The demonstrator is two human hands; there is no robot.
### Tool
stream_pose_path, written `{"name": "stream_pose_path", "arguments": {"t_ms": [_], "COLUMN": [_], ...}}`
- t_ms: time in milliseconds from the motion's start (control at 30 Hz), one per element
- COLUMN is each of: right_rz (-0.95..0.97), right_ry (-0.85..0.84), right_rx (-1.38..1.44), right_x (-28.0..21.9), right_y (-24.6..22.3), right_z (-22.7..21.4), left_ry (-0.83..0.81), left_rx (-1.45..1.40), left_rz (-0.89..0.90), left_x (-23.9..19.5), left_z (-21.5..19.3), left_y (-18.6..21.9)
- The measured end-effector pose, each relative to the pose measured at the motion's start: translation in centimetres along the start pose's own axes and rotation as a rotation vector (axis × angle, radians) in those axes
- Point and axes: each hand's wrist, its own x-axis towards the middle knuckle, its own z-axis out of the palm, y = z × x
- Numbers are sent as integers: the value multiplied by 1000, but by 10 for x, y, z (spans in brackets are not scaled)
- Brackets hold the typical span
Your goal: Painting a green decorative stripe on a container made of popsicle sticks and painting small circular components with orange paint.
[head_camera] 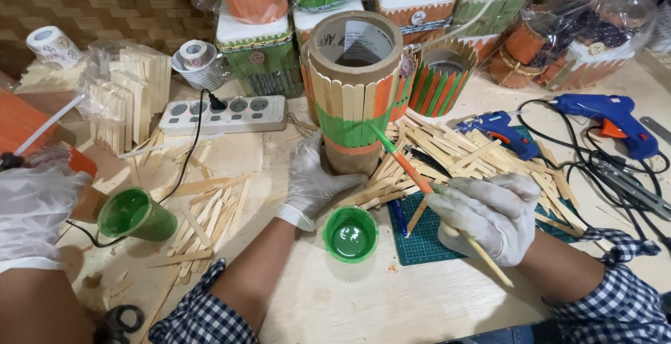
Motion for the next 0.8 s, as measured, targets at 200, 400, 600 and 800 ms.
{"name": "stream_pose_path", "arguments": {"t_ms": [200,400,600,800], "right_rz": [-75,-47,-72,-19], "right_ry": [46,68,71,-34], "right_rx": [-8,-11,-13,-24], "right_x": [15,12,16,10], "right_y": [-9,-20,-14,-8], "right_z": [15,27,15,8], "left_ry": [-82,-96,-87,-57], "left_rx": [39,14,25,51], "left_rz": [7,18,26,7], "left_x": [0,2,1,-2], "left_z": [-11,-11,-10,-8], "left_y": [11,18,20,17]}}
